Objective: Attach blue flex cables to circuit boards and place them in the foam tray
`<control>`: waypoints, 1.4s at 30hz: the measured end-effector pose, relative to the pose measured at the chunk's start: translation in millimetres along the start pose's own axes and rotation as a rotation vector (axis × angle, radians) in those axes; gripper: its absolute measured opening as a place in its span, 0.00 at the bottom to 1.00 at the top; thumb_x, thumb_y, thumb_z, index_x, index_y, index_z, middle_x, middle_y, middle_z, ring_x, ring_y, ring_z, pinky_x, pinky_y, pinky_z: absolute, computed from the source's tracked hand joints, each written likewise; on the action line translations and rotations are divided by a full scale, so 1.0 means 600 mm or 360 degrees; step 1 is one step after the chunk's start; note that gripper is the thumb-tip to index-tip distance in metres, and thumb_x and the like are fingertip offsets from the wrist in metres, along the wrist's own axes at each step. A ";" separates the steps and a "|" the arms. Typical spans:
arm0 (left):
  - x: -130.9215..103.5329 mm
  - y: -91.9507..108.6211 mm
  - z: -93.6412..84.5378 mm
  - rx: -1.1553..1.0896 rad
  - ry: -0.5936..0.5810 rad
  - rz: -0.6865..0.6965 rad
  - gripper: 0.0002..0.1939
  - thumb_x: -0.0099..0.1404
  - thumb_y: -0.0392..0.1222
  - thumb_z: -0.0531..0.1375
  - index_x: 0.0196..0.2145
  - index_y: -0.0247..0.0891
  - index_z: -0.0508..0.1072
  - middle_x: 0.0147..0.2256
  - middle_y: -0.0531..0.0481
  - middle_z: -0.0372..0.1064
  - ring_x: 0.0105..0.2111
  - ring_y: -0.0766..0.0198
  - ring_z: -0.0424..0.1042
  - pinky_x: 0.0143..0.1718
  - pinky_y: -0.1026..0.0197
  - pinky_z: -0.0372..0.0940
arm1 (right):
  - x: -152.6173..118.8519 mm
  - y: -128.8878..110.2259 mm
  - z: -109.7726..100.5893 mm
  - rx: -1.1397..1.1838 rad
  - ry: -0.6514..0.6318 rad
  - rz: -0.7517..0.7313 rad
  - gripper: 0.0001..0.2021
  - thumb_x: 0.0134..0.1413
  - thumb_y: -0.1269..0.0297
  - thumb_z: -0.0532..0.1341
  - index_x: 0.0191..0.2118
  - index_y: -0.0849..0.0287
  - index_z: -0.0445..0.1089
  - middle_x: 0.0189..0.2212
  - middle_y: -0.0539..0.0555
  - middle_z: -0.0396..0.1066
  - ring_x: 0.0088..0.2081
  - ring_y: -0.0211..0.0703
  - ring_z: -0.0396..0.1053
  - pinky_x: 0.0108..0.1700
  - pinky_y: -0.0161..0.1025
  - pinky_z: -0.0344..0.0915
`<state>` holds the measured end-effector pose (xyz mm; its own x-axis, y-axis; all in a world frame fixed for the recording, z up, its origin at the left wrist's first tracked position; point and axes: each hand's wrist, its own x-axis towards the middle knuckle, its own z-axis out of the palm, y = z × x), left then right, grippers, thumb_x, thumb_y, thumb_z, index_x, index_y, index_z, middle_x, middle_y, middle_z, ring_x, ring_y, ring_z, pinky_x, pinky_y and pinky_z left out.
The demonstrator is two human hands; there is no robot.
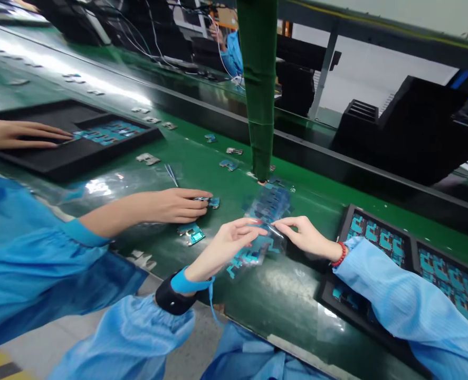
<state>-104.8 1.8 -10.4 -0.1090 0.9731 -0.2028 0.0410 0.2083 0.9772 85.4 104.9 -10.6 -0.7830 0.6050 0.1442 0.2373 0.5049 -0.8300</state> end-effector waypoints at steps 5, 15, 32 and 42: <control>-0.011 -0.021 0.009 0.0024 -0.0056 -0.0086 0.37 0.55 0.57 0.65 0.55 0.32 0.63 0.42 0.35 0.78 0.38 0.53 0.76 0.35 0.57 0.67 | 0.008 0.022 -0.015 0.0151 0.0301 0.0217 0.23 0.64 0.50 0.51 0.34 0.65 0.75 0.33 0.57 0.79 0.35 0.44 0.76 0.41 0.39 0.71; -0.061 0.018 0.028 0.0284 0.0351 0.0109 0.24 0.58 0.60 0.57 0.40 0.38 0.75 0.49 0.38 0.72 0.52 0.45 0.69 0.54 0.46 0.64 | -0.076 -0.053 -0.070 -0.1432 0.0523 -0.1093 0.07 0.62 0.68 0.59 0.42 0.59 0.74 0.17 0.48 0.68 0.20 0.35 0.65 0.31 0.36 0.67; -0.026 0.133 0.080 0.0069 -0.0182 0.0124 0.14 0.46 0.55 0.66 0.22 0.42 0.74 0.19 0.52 0.69 0.22 0.59 0.71 0.29 0.58 0.70 | -0.138 -0.106 -0.114 0.0211 0.0570 0.0340 0.14 0.53 0.55 0.66 0.38 0.61 0.76 0.32 0.56 0.79 0.32 0.41 0.77 0.37 0.38 0.76; 0.006 0.129 0.106 0.0282 -0.0314 0.0226 0.14 0.53 0.56 0.62 0.27 0.41 0.74 0.22 0.52 0.72 0.26 0.58 0.74 0.31 0.60 0.69 | -0.125 -0.090 -0.123 0.0363 0.0595 0.0376 0.11 0.50 0.57 0.68 0.30 0.62 0.74 0.25 0.51 0.74 0.26 0.36 0.71 0.31 0.33 0.70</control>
<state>-39.1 27.4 60.6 0.1045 0.9904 -0.0900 0.2164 0.0656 0.9741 173.6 77.8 62.8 -0.4532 0.8872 0.0868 0.2190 0.2052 -0.9539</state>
